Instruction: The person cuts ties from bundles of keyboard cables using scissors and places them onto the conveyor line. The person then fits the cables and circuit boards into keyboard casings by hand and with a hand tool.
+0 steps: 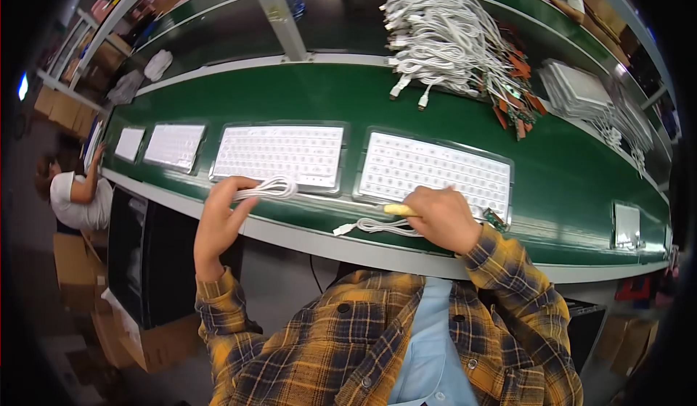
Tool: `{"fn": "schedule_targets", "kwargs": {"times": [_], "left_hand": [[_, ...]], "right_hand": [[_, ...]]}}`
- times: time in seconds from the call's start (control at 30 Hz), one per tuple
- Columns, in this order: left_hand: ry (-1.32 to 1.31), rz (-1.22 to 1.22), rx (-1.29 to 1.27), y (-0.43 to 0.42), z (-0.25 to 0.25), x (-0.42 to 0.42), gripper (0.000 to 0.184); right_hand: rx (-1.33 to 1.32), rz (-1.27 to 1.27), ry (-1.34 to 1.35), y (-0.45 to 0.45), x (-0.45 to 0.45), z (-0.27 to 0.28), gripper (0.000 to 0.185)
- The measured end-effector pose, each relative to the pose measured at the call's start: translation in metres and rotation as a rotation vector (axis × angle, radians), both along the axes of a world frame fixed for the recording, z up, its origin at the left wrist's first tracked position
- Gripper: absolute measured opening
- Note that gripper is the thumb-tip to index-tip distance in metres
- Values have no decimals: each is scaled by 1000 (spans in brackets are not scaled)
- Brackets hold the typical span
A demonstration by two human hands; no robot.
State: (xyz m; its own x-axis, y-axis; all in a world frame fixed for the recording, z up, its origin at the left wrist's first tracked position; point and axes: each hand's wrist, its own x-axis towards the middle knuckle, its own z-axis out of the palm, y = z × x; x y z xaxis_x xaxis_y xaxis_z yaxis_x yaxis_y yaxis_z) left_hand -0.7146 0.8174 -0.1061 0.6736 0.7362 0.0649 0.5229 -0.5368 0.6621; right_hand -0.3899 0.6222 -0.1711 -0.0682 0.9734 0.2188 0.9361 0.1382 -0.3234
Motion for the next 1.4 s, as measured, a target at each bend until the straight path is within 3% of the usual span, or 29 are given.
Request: {"fn": "schedule_targets", "kwargs": {"times": [0.03, 0.17, 0.2, 0.27, 0.33, 0.4, 0.43, 0.47, 0.63, 0.77, 0.93, 1.27, 1.4], "left_hand": [[7, 18, -2, 7, -5, -19, 21], [484, 327, 589, 20, -39, -53, 32], [487, 331, 587, 18, -46, -48, 32], [160, 153, 500, 5, -58, -22, 33], [39, -59, 90, -11, -60, 2, 28], [-105, -97, -124, -12, -76, 12, 23], [-243, 65, -403, -23, -82, 26, 15], [-246, 66, -408, -22, -88, 31, 15], [-274, 279, -365, 3, -104, 53, 8], [-78, 177, 34, 18, -113, 58, 6], [-37, 122, 167, 18, -113, 59, 7], [7, 110, 187, 7, -99, 63, 9], [-14, 116, 176, 3, -98, 63, 9]], "right_hand": [[-2, 18, 7, 10, -11, -1, 13], [-192, 203, 208, 56, -62, -10, 12], [-194, 207, 209, 68, -74, -18, 12], [-293, 157, 428, 86, -88, -33, 17], [-359, 118, 486, 102, -89, -34, 18], [-483, 28, 607, 114, -87, -34, 20], [-546, -19, 668, 109, -79, -32, 22], [-551, -20, 665, 111, -77, -34, 22], [-353, -133, 437, 115, -74, -41, 24], [-143, -110, 348, 113, -66, -42, 27], [-219, 21, 204, 112, -64, -34, 30], [-217, 98, -215, 118, -75, -3, 24], [-263, 119, -158, 118, -66, 4, 21]]}}
